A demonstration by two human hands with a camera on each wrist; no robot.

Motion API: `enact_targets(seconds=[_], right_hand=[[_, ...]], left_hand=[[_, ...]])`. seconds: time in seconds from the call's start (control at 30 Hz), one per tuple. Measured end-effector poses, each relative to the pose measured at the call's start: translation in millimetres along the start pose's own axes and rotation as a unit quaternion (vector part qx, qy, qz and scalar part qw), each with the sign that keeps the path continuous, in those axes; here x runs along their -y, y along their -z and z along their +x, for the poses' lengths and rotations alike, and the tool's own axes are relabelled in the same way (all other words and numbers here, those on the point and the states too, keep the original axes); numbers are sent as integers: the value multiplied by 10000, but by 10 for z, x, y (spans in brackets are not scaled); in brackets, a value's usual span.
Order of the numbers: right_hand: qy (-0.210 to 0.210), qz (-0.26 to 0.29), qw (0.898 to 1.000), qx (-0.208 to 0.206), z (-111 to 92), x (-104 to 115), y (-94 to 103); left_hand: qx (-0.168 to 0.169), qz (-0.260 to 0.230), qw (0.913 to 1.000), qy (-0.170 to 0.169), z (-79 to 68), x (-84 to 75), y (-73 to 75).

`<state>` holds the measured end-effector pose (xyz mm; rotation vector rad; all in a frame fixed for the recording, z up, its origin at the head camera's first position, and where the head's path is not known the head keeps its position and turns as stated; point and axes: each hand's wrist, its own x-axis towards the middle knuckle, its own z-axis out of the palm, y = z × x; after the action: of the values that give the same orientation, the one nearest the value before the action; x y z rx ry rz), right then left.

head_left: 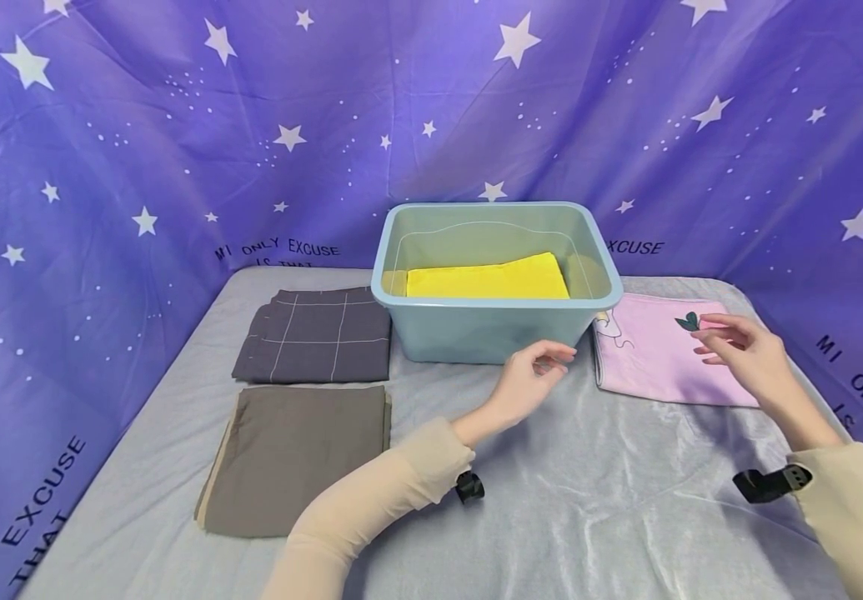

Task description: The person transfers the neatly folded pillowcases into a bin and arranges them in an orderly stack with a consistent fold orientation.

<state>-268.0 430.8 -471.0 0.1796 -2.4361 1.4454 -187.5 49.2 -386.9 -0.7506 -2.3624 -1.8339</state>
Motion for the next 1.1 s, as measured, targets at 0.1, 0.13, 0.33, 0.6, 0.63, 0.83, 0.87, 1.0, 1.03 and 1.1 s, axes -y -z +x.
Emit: enact_targets(seconds=[0.1,0.13,0.33,0.6,0.63,0.83,0.87,1.0,1.03,1.1], right_hand=[[-101,-87,9999,4,-19,-58,47],[-123,-136,9998,7,-27,-76,64],[-122,-542,9985,0,-99,-17,117],[-72,-947,9951,267,-385,1012,117],[-122,-999,9945,279,-410,1083,117],[-147,-1290,9910,336,-455,1121,163],[-159,-1316,9906,323,-454,1102,169],[-224,-1399,9894,306,-449,1043,188],[-248,-1424,9890,303,-450,1030,194],[-291,-1472,9882,300,-452,1008,209]], left_hand=[[51,56,10000,6,4,39,-70],[76,67,9999,8,5,47,-91],[187,92,9996,202,-5,68,-209],[290,143,9989,337,7,88,-357],[305,169,9988,357,7,90,-374],[344,224,9978,518,6,93,-467],[334,222,9978,531,8,96,-484],[299,236,9976,570,16,122,-550],[284,243,9976,579,18,129,-567],[258,240,9976,590,22,146,-599]])
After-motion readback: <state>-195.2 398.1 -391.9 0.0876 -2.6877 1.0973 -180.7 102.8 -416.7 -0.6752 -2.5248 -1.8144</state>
